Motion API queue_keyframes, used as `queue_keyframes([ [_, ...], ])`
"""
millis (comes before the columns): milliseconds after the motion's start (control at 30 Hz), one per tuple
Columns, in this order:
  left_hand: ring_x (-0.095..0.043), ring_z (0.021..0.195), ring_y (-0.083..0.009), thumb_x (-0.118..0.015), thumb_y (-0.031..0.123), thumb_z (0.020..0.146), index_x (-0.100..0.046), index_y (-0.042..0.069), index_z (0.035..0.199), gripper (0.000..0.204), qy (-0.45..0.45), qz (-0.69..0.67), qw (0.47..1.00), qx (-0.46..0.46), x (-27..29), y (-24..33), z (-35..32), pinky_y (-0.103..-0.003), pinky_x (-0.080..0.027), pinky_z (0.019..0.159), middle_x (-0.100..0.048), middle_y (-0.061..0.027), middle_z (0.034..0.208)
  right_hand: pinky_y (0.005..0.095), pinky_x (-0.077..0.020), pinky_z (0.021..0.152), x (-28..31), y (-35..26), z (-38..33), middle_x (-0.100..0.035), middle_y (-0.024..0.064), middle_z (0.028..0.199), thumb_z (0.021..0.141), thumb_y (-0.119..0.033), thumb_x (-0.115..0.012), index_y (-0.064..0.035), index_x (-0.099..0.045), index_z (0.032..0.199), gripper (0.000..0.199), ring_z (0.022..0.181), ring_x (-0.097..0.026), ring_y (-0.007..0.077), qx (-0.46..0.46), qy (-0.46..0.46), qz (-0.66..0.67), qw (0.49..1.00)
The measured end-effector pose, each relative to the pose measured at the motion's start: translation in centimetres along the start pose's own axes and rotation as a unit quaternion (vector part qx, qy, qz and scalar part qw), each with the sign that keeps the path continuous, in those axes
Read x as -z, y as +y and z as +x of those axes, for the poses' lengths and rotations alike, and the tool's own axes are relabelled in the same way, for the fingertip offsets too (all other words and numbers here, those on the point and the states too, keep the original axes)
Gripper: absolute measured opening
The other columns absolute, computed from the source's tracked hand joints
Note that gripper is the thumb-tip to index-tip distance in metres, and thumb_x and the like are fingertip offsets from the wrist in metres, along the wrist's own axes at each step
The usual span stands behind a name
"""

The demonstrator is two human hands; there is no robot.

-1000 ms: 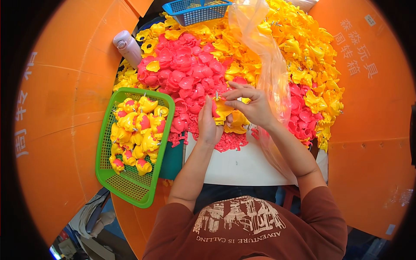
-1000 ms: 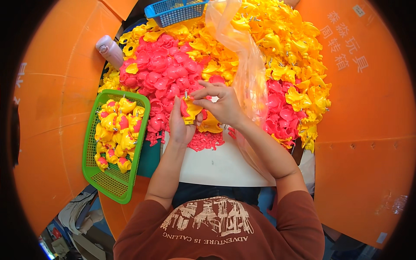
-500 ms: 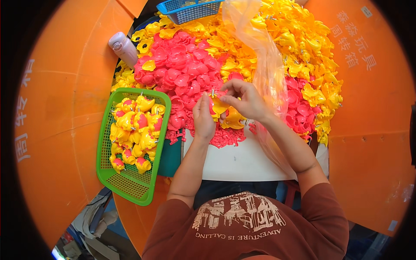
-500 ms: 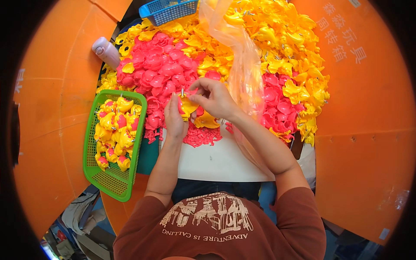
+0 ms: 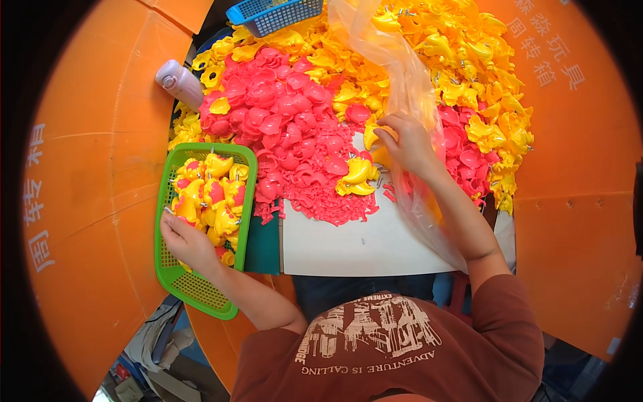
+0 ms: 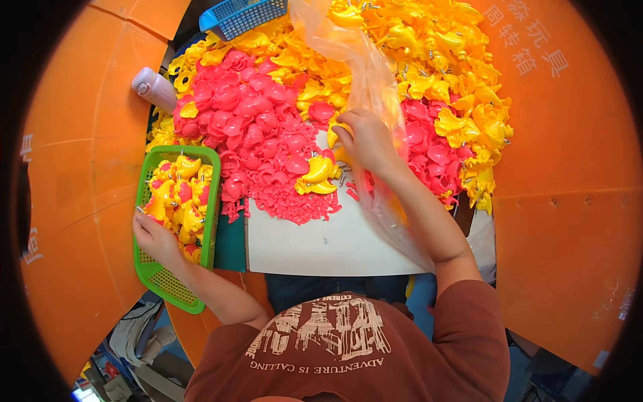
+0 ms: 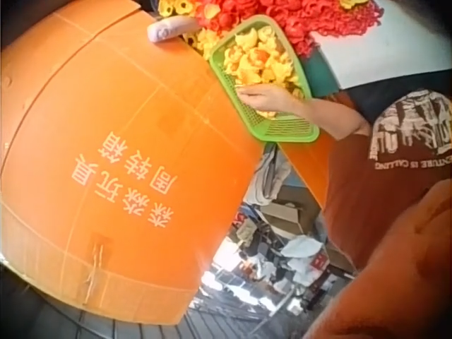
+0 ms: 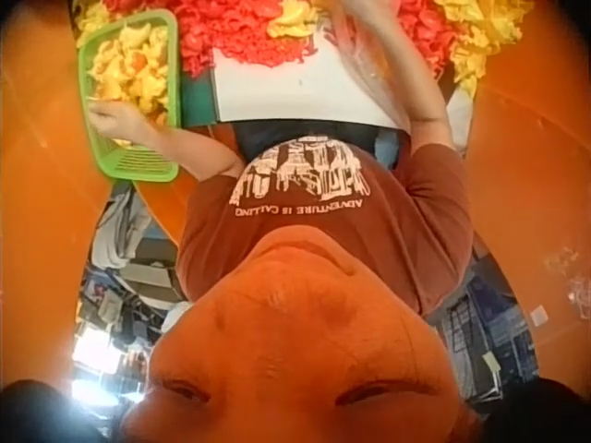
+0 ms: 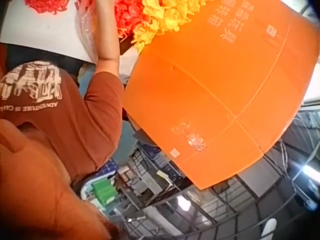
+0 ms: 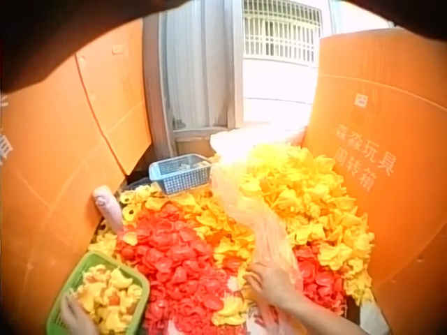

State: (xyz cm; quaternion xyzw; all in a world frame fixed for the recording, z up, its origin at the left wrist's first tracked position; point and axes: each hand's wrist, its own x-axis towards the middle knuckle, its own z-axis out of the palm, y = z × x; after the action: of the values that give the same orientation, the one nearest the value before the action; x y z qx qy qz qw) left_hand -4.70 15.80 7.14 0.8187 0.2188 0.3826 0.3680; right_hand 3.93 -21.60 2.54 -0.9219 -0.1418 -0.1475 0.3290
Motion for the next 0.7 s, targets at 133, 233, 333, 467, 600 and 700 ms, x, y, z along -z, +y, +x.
queue_keyframes([
  [133, -0.055, 0.096, -0.0198, -0.037, 0.021, 0.098, -0.05, -0.008, 0.116, 0.036, -0.003, -0.193, 0.98, 0.045, -1.8, 0.9, -1.1, -0.03, -0.043, 0.085, -0.057, -0.0137, 0.107, 0.0367, -0.0466, 0.075, -0.4, -1.3, 0.4, -0.062, 0.0155, 0.088, 0.081, -0.014, -0.062, 0.0011, -0.064, 0.092, 0.019, 0.085, -0.06, 0.0309, -0.01, -0.033, -0.02, 0.999],
  [233, -0.053, 0.1, -0.0177, -0.039, 0.02, 0.098, -0.051, -0.005, 0.115, 0.033, -0.083, -0.35, 0.926, 0.119, -3.2, 1.1, -2.3, -0.029, -0.042, 0.088, -0.056, -0.0104, 0.109, 0.0365, -0.0464, 0.076, -0.6, -0.9, 0.0, -0.062, 0.0164, 0.088, 0.081, -0.014, -0.062, 0.0016, -0.063, 0.092, 0.019, 0.086, -0.059, 0.0314, 0.016, -0.034, -0.005, 0.999],
  [333, -0.054, 0.1, -0.0162, -0.04, 0.021, 0.097, -0.053, -0.003, 0.113, 0.031, -0.114, -0.474, 0.844, 0.224, -4.6, 2.5, -3.3, -0.029, -0.044, 0.088, -0.055, -0.0092, 0.108, 0.0361, -0.0462, 0.077, 0.0, -0.2, -0.6, -0.061, 0.0175, 0.089, 0.08, -0.014, -0.062, 0.0025, -0.063, 0.092, 0.02, 0.086, -0.059, 0.0322, 0.017, -0.038, -0.004, 0.999],
  [467, -0.054, 0.1, -0.0169, -0.038, 0.021, 0.098, -0.052, -0.005, 0.112, 0.033, -0.137, -0.499, 0.828, 0.216, -3.7, 2.8, -3.4, -0.029, -0.044, 0.088, -0.055, -0.0112, 0.108, 0.036, -0.046, 0.077, -0.5, -1.3, -0.5, -0.061, 0.0176, 0.09, 0.08, -0.013, -0.062, 0.0031, -0.062, 0.092, 0.02, 0.086, -0.059, 0.0322, -0.007, -0.046, -0.014, 0.999],
  [600, -0.053, 0.101, -0.0178, -0.037, 0.021, 0.098, -0.051, -0.006, 0.112, 0.033, -0.127, -0.48, 0.845, 0.2, -3.2, 2.3, -3.1, -0.03, -0.044, 0.088, -0.055, -0.012, 0.109, 0.0362, -0.046, 0.076, -0.9, -2.3, -0.2, -0.061, 0.0171, 0.089, 0.08, -0.012, -0.062, 0.0028, -0.062, 0.09, 0.018, 0.086, -0.059, 0.0323, 0.002, -0.064, -0.003, 0.998],
  [700, -0.054, 0.1, -0.0181, -0.036, 0.022, 0.098, -0.051, -0.005, 0.113, 0.033, -0.125, -0.488, 0.839, 0.204, -3.6, 3.0, -3.4, -0.031, -0.046, 0.086, -0.055, -0.0122, 0.109, 0.0365, -0.046, 0.075, -0.9, -3.2, -0.1, -0.061, 0.0167, 0.089, 0.08, -0.011, -0.062, 0.0021, -0.062, 0.089, 0.016, 0.086, -0.058, 0.0325, 0.022, -0.059, 0.013, 0.998],
])
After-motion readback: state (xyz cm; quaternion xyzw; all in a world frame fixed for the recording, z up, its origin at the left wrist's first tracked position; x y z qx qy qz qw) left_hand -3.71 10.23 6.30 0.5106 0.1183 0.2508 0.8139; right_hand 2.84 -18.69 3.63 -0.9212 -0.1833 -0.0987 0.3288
